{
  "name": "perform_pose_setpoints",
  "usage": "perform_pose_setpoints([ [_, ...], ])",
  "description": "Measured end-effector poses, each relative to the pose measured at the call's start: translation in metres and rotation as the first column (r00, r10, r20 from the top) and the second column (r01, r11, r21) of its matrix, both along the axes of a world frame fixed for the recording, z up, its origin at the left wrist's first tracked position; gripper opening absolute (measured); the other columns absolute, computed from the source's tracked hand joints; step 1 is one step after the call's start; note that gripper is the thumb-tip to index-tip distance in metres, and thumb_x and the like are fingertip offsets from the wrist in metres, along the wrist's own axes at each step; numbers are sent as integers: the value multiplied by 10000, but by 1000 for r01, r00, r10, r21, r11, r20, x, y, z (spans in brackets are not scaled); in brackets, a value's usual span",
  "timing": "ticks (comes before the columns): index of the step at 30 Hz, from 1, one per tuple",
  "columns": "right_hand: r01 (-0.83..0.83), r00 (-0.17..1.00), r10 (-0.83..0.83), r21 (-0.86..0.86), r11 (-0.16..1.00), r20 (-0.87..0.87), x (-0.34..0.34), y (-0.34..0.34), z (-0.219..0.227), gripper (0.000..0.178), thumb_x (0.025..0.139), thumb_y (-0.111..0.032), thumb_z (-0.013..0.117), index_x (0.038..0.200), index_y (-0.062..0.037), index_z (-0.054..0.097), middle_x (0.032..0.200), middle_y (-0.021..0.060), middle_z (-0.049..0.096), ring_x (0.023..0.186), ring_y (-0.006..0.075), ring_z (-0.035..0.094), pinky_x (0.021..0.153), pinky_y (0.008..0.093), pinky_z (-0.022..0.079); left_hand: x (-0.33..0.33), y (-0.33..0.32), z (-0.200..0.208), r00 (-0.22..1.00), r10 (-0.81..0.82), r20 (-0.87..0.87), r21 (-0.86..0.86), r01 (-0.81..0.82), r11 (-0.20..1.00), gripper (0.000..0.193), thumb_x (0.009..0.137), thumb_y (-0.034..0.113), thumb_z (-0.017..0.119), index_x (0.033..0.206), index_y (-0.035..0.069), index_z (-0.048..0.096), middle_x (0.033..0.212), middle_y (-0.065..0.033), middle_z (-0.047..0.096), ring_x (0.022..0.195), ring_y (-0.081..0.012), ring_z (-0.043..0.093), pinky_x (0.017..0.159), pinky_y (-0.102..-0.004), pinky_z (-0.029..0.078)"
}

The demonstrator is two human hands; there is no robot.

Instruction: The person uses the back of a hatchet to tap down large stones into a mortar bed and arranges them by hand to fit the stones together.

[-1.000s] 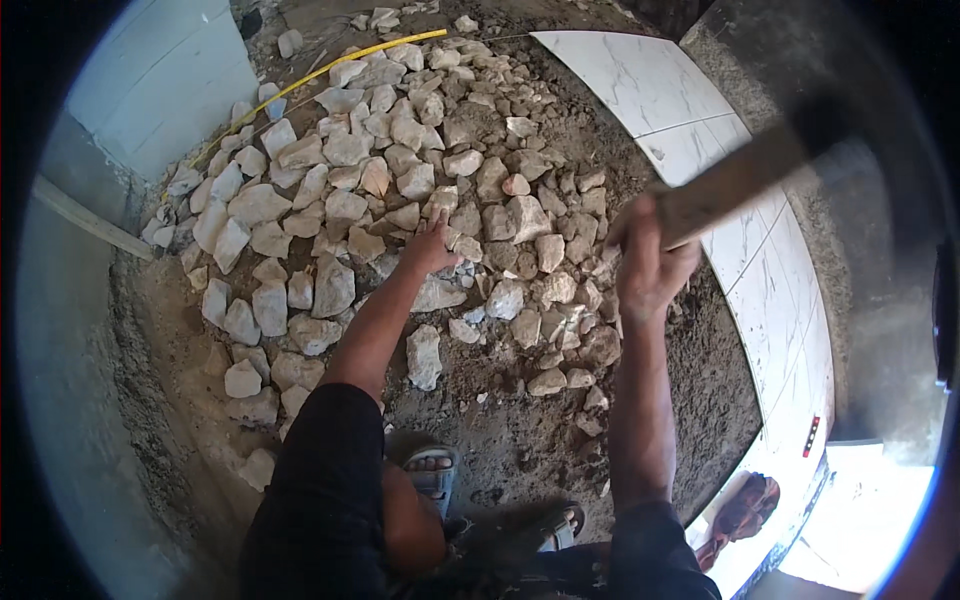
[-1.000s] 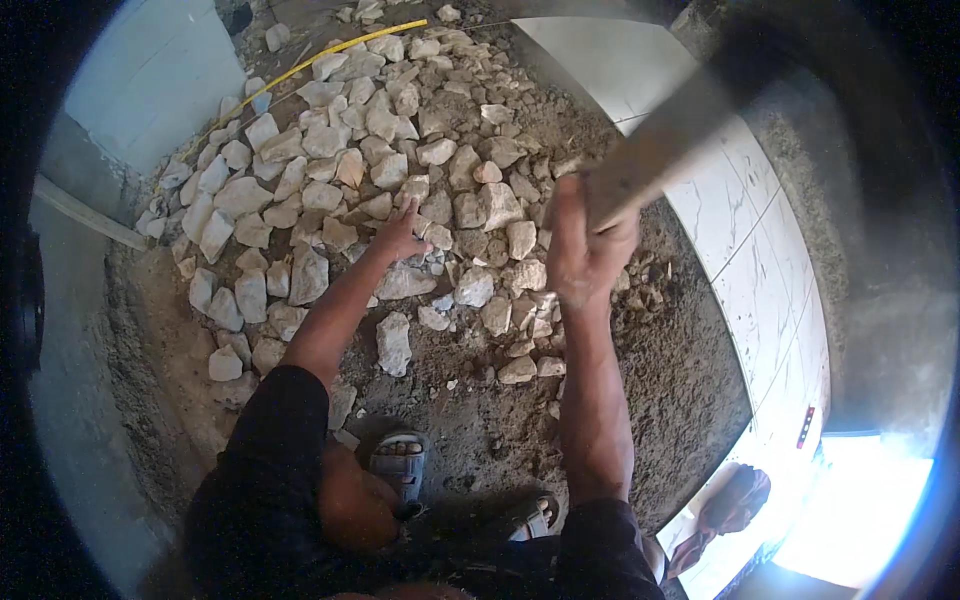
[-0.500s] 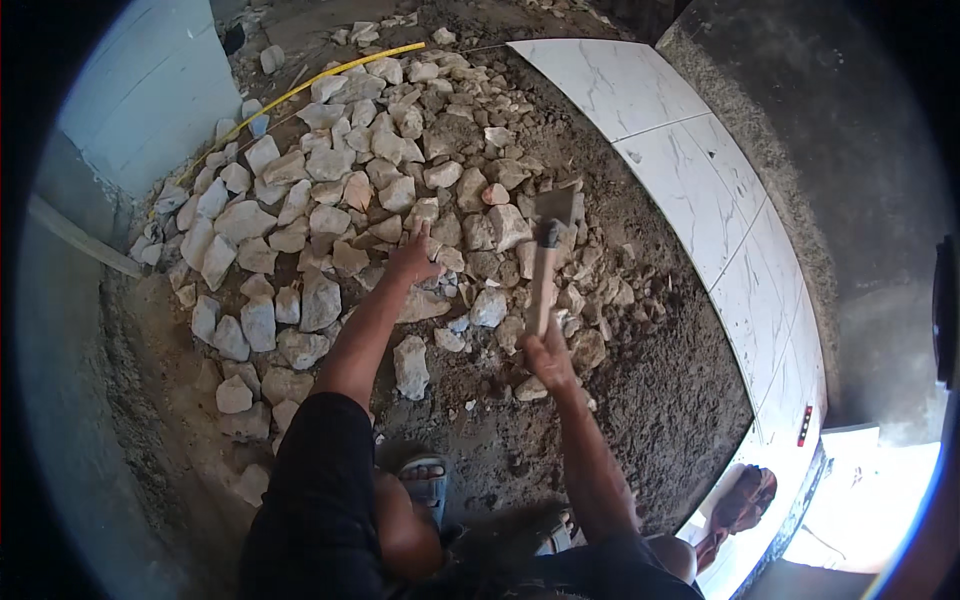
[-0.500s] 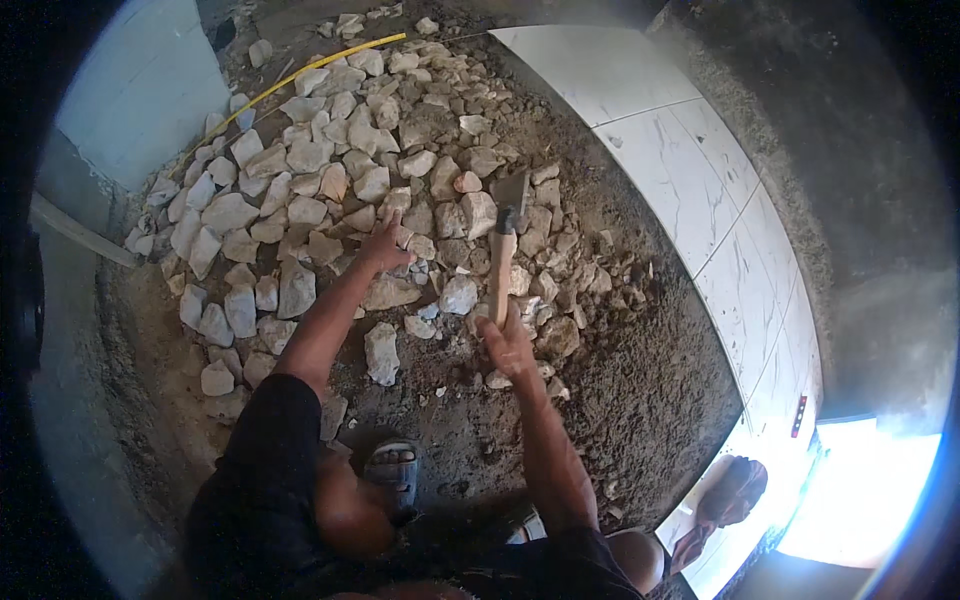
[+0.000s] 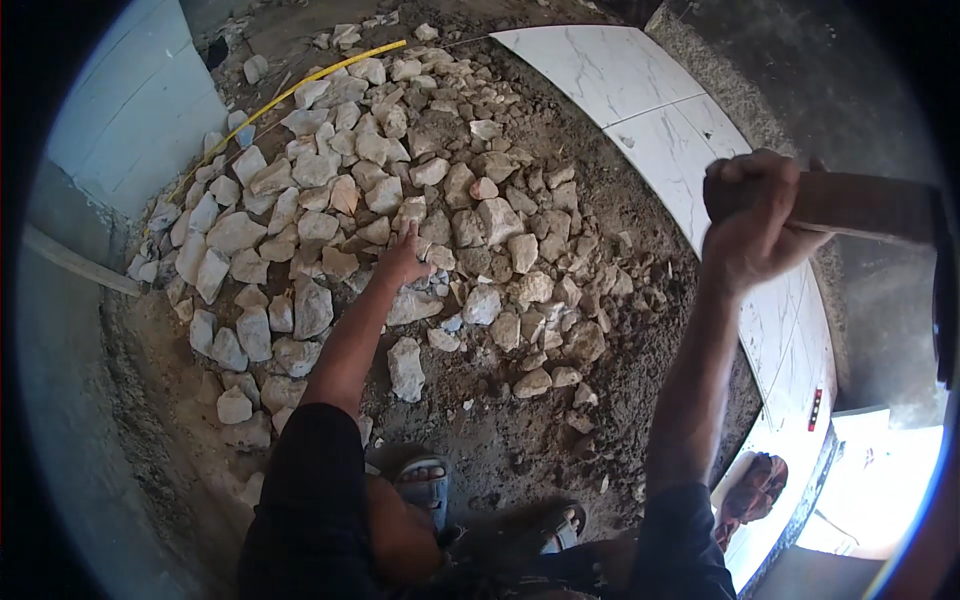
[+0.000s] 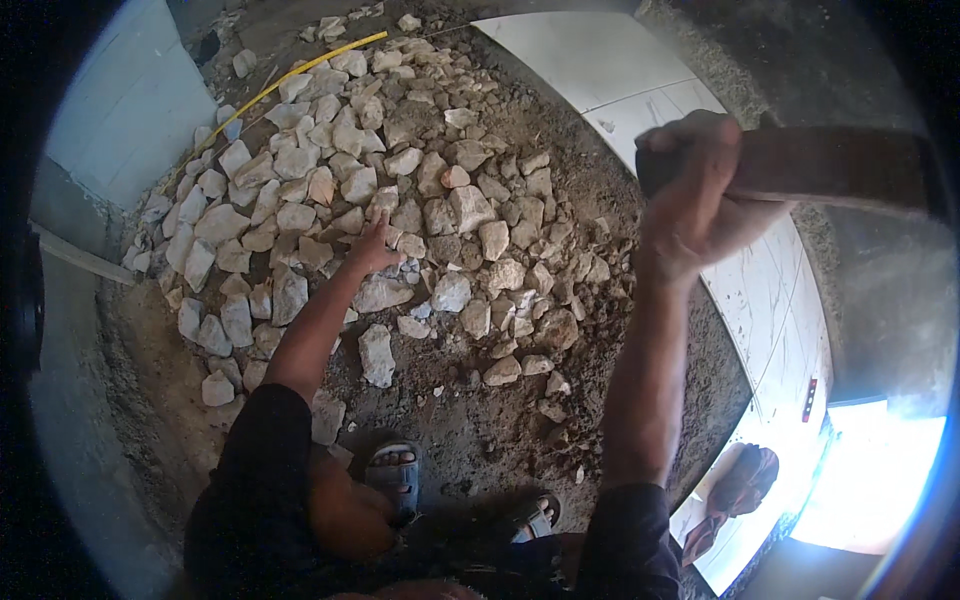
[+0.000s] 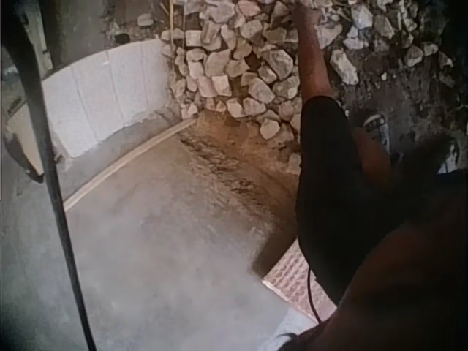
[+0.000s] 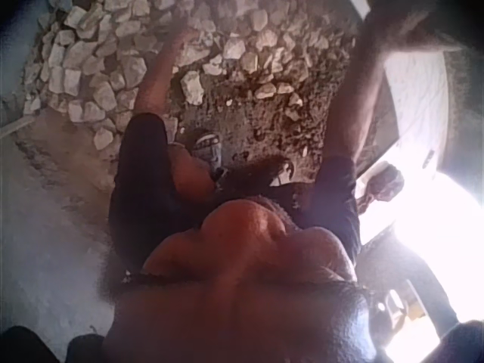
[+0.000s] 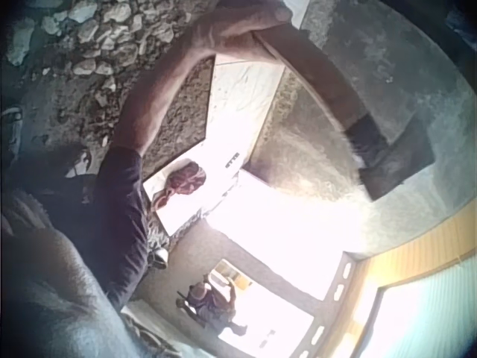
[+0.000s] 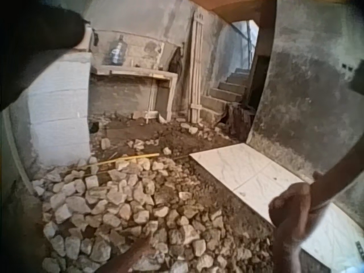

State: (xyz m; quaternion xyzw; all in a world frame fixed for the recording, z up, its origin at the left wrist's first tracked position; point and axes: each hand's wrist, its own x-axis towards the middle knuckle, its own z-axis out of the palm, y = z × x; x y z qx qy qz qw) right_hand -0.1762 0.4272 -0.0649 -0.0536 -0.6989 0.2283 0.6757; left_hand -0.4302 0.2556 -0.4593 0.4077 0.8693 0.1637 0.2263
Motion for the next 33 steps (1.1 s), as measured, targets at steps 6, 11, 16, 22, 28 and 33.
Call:
perform_pose_setpoints([
  [6,495,540,-240,-74,866,806,6,-1,-299,151,899,-181,498,805,-65,521,750,38,539,661,104,501,533,232,408,-7,4,-3,1000,-8,22,76,6,997,1159,648,432,754,1476,108,11,1546,-104,-7,1371,-384,206,1062,-457,330],
  [11,436,293,454,-540,720,842,11,-10,-264,169,911,-197,525,965,-40,493,758,71,573,628,124,554,513,253,467,-4,-1,-9,987,1,161,-52,7,999,1172,655,447,760,1478,122,-9,1548,-82,-31,1378,-381,188,1063,-459,331],
  [16,115,868,153,-492,863,472,4,-23,-47,338,909,-357,542,937,-21,570,664,80,618,496,75,498,442,247,454,-8,-10,-12,998,-3,61,20,2,1000,1167,660,445,754,1478,140,-20,1548,-74,-47,1374,-401,187,1055,-468,339],
  [22,168,923,-209,150,974,322,-5,2,-71,291,888,-165,486,1110,17,529,754,85,600,583,124,502,523,289,416,1,3,4,999,-7,-47,-9,7,1000,1172,664,423,749,1468,78,-30,1548,-89,-33,1311,-354,345,1011,-437,387],
  [28,337,343,200,-319,886,918,7,-1,-308,179,881,-191,491,950,-39,555,648,6,511,508,139,471,474,269,432,-9,23,4,984,-50,174,60,40,997,1160,688,440,727,1469,98,-59,1546,-64,-87,1324,-324,338,1021,-444,373],
  [33,418,522,347,-588,692,779,5,-32,-138,225,931,-225,487,1017,-20,525,670,62,573,510,129,559,368,237,432,-2,0,-8,999,-29,-13,-92,28,995,1173,674,462,737,1474,122,-51,1547,-64,-84,1333,-323,327,1012,-574,323],
])
